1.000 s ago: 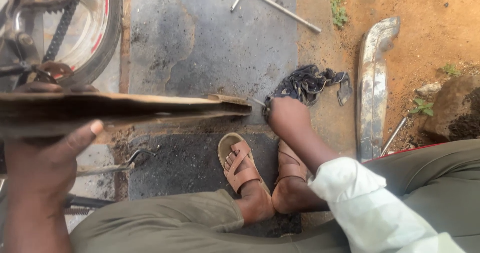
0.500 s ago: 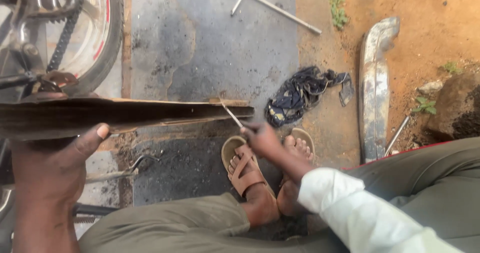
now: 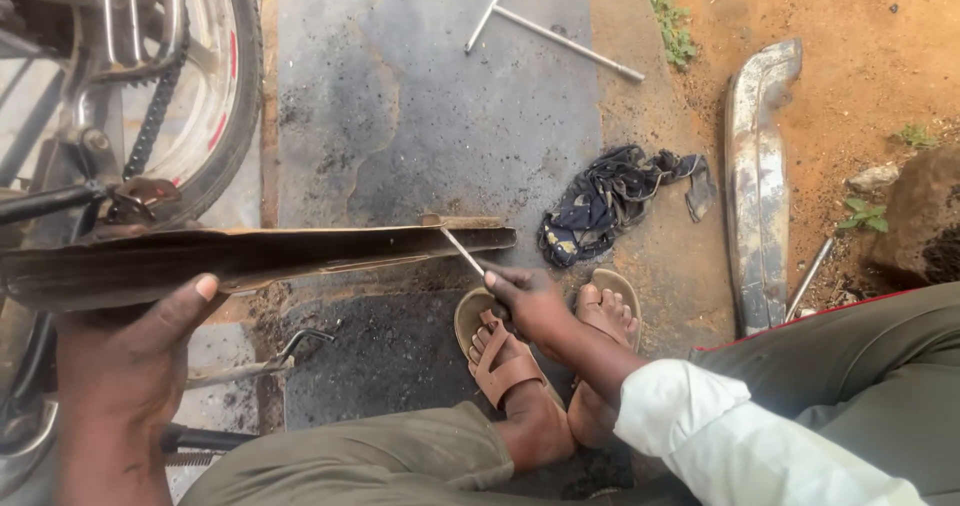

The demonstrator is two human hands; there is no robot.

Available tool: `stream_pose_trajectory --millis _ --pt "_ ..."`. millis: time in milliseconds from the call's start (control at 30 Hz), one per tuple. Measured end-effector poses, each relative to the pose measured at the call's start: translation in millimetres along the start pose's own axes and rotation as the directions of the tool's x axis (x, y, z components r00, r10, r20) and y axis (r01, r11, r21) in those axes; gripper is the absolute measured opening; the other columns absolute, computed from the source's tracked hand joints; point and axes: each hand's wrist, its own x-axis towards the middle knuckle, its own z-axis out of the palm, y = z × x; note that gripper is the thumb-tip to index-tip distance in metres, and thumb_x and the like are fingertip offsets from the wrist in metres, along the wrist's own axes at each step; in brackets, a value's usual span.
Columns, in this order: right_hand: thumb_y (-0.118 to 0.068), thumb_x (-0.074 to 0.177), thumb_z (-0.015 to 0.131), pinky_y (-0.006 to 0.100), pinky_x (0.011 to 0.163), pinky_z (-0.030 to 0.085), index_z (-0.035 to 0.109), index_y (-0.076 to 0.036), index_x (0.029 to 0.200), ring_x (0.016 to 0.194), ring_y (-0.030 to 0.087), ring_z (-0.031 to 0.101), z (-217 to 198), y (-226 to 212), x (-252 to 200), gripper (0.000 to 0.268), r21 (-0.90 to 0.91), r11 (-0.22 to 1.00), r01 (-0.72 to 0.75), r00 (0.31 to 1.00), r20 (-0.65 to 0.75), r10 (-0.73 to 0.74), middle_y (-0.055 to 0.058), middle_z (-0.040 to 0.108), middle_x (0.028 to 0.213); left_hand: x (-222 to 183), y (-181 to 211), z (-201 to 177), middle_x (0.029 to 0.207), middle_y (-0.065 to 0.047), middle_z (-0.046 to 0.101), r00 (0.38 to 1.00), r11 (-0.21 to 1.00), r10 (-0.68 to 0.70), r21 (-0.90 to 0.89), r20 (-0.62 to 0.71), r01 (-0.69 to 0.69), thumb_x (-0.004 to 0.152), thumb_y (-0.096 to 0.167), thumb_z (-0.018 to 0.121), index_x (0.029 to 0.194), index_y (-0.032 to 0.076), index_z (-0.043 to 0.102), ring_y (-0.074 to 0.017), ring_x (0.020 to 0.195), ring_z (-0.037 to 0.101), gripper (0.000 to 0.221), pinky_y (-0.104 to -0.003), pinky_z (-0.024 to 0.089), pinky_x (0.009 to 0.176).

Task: Scraping dirt and built-up grease from a motorcycle chain guard using a screwdriver.

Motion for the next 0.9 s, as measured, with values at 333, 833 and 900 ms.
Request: stream_pose_trajectory --millis 333,833,900 --pt "-0.029 0.107 0.058 0.029 0.046 0.046 0.064 -0.005 0.110 0.052 0.014 0.057 -30.7 21.9 18.0 0.025 0.330 0.912 -0.242 0.962 0.203 0.182 0.004 0.062 0.069 8.2 -7.0 -6.6 0.126 -0.016 0.064 0.999 0.999 -0.046 -0.020 -0.024 0.045 0.092 -0.011 0.067 0.136 0.001 0.051 -0.0291 0.121 0.069 0.048 -0.046 0.063 0.099" --pt "-0.047 0.092 0.064 0.050 0.071 0.053 0.078 -0.011 0.095 0.080 0.038 0.071 -27.7 -27.7 16.3 0.039 -0.818 0.568 0.091 0.953 -0.093 -0.288 0.017 0.073 0.081 5.8 0.5 -10.7 0.139 -0.022 0.056 0.986 0.982 -0.157 -0.098 0.059 0.162 0.077 -0.023 0.050 0.148 0.006 0.043 -0.0375 0.141 0.053 0.077 -0.057 0.042 0.114" --pt "-0.048 0.094 0.064 0.050 0.071 0.053 0.079 -0.012 0.095 0.081 0.039 0.070 -27.2 -38.4 6.5 0.039 -0.849 0.518 0.101 0.950 -0.072 -0.303 0.016 0.074 0.083 6.6 -5.4 -22.4 0.140 -0.021 0.055 0.980 0.979 -0.194 -0.052 0.041 0.196 0.075 -0.022 0.048 0.151 0.007 0.042 -0.0361 0.140 0.053 0.082 -0.056 0.041 0.113"
